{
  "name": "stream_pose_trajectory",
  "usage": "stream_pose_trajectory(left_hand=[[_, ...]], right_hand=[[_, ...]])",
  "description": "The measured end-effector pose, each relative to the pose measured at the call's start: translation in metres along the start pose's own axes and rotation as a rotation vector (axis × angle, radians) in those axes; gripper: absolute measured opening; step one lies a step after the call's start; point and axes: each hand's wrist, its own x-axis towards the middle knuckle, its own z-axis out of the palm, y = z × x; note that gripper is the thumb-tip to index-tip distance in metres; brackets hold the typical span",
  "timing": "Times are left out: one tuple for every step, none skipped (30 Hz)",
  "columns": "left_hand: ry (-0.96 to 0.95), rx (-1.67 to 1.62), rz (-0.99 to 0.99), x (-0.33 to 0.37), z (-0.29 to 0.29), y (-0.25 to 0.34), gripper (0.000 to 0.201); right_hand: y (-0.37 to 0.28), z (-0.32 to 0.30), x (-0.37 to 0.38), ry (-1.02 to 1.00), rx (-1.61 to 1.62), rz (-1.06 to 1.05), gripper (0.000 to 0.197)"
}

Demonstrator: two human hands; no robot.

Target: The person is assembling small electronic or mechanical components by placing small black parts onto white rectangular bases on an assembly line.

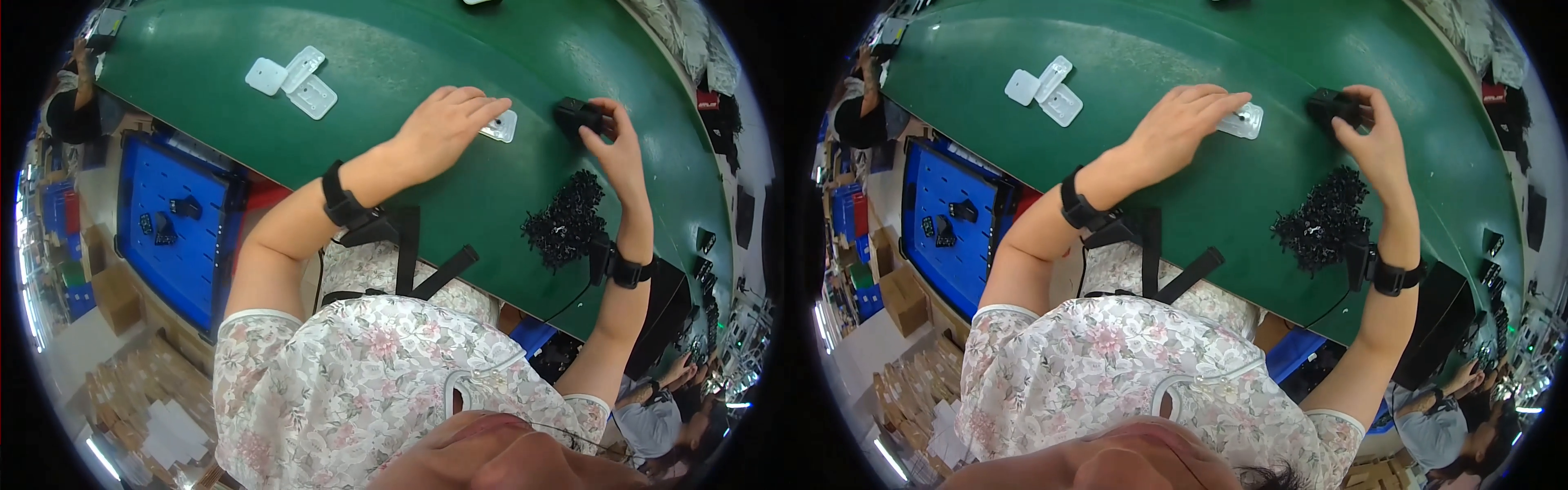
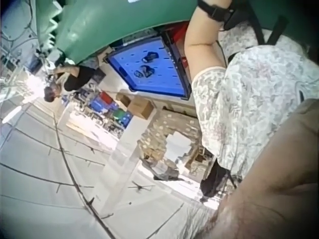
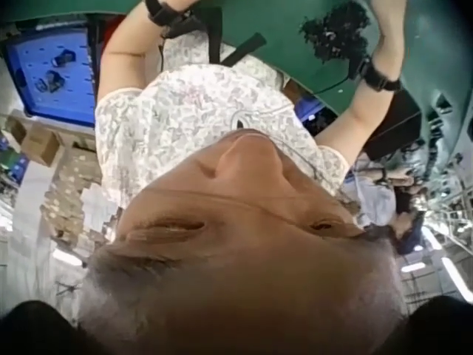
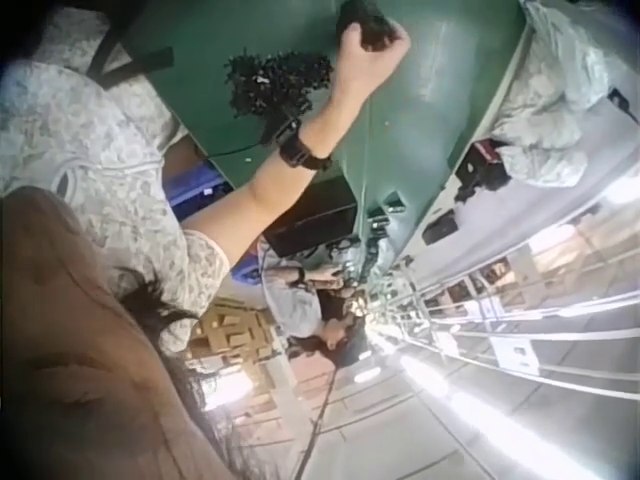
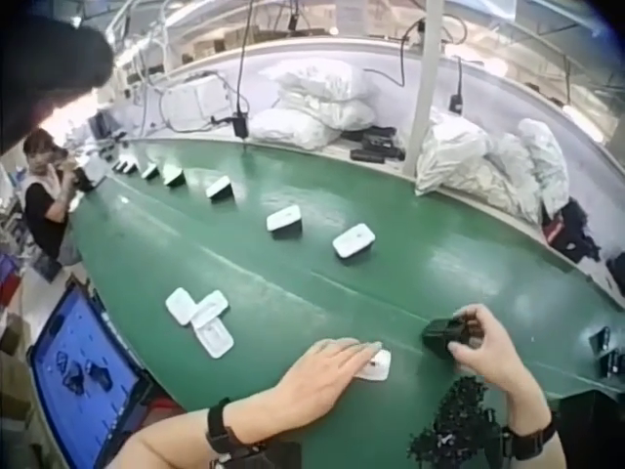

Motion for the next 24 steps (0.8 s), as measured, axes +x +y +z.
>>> stream_pose_trajectory(left_hand=[[-0.003, -0.015, 0.003, -0.002, -0.001, -0.006, 0.056], [-0.044, -0.059, 0.005, -0.003, -0.002, -0.01, 0.056], [-0.085, -0.104, 0.006, -0.004, -0.002, -0.014, 0.056], [-0.105, -0.194, -0.045, -0.003, -0.004, -0.015, 0.056], [-0.106, -0.205, -0.044, -0.003, -0.005, -0.014, 0.056], [-0.044, -0.302, -0.088, -0.002, -0.007, -0.012, 0.057], [0.02, -0.393, -0.133, -0.002, -0.012, -0.012, 0.057], [0.032, -0.39, -0.159, -0.001, -0.015, -0.014, 0.058], [0.03, -0.396, -0.16, 0.0, -0.019, -0.014, 0.058], [0.043, -0.398, -0.159, 0.0, -0.024, -0.013, 0.056], [0.057, -0.398, -0.158, -0.001, -0.026, -0.012, 0.054], [0.058, -0.401, -0.159, -0.003, -0.025, -0.012, 0.054], [0.017, -0.399, -0.146, -0.006, -0.024, -0.013, 0.055], [-0.024, -0.397, -0.134, -0.008, -0.022, -0.013, 0.056], [-0.022, -0.399, -0.138, -0.01, -0.021, -0.013, 0.056], [-0.047, -0.371, -0.118, -0.01, -0.02, -0.013, 0.058], [-0.073, -0.344, -0.099, -0.011, -0.019, -0.014, 0.06], [-0.071, -0.345, -0.106, -0.013, -0.018, -0.015, 0.06], [-0.081, -0.328, -0.106, -0.014, -0.016, -0.017, 0.062], [-0.092, -0.312, -0.107, -0.015, -0.015, -0.018, 0.064], [-0.091, -0.312, -0.113, -0.017, -0.016, -0.018, 0.064], [-0.104, -0.283, -0.105, -0.018, -0.015, -0.018, 0.063], [-0.116, -0.254, -0.096, -0.02, -0.016, -0.017, 0.062], [-0.113, -0.257, -0.089, -0.023, -0.017, -0.016, 0.062]], right_hand=[[-0.003, 0.004, -0.007, 0.003, -0.006, 0.014, 0.044], [-0.006, 0.007, -0.013, 0.044, -0.233, -0.023, 0.044], [-0.007, 0.008, -0.018, 0.081, -0.461, -0.06, 0.045], [-0.008, 0.011, -0.015, 0.109, -0.501, -0.084, 0.042], [-0.011, 0.014, -0.017, 0.106, -0.506, -0.075, 0.042], [-0.019, 0.018, -0.019, 0.133, -0.439, -0.13, 0.041], [-0.029, 0.025, -0.019, 0.16, -0.37, -0.189, 0.039], [-0.037, 0.033, -0.021, 0.142, -0.328, -0.258, 0.039], [-0.046, 0.041, -0.025, 0.109, -0.288, -0.304, 0.04], [-0.055, 0.05, -0.027, 0.084, -0.308, -0.348, 0.04], [-0.062, 0.058, -0.027, 0.059, -0.327, -0.393, 0.04], [-0.064, 0.065, -0.027, 0.041, -0.348, -0.435, 0.04], [-0.065, 0.07, -0.026, 0.037, -0.349, -0.436, 0.04], [-0.067, 0.074, -0.026, 0.025, -0.368, -0.464, 0.04], [-0.067, 0.078, -0.026, 0.011, -0.386, -0.492, 0.04], [-0.066, 0.081, -0.024, 0.011, -0.404, -0.51, 0.039], [-0.066, 0.083, -0.024, 0.005, -0.404, -0.512, 0.039], [-0.067, 0.085, -0.025, -0.008, -0.42, -0.498, 0.039], [-0.067, 0.086, -0.024, -0.02, -0.437, -0.484, 0.039], [-0.068, 0.087, -0.023, -0.026, -0.436, -0.485, 0.039], [-0.068, 0.089, -0.023, -0.032, -0.446, -0.497, 0.039], [-0.068, 0.09, -0.023, -0.032, -0.463, -0.505, 0.039], [-0.068, 0.091, -0.025, -0.03, -0.468, -0.503, 0.039], [-0.07, 0.092, -0.028, -0.021, -0.478, -0.511, 0.039]])
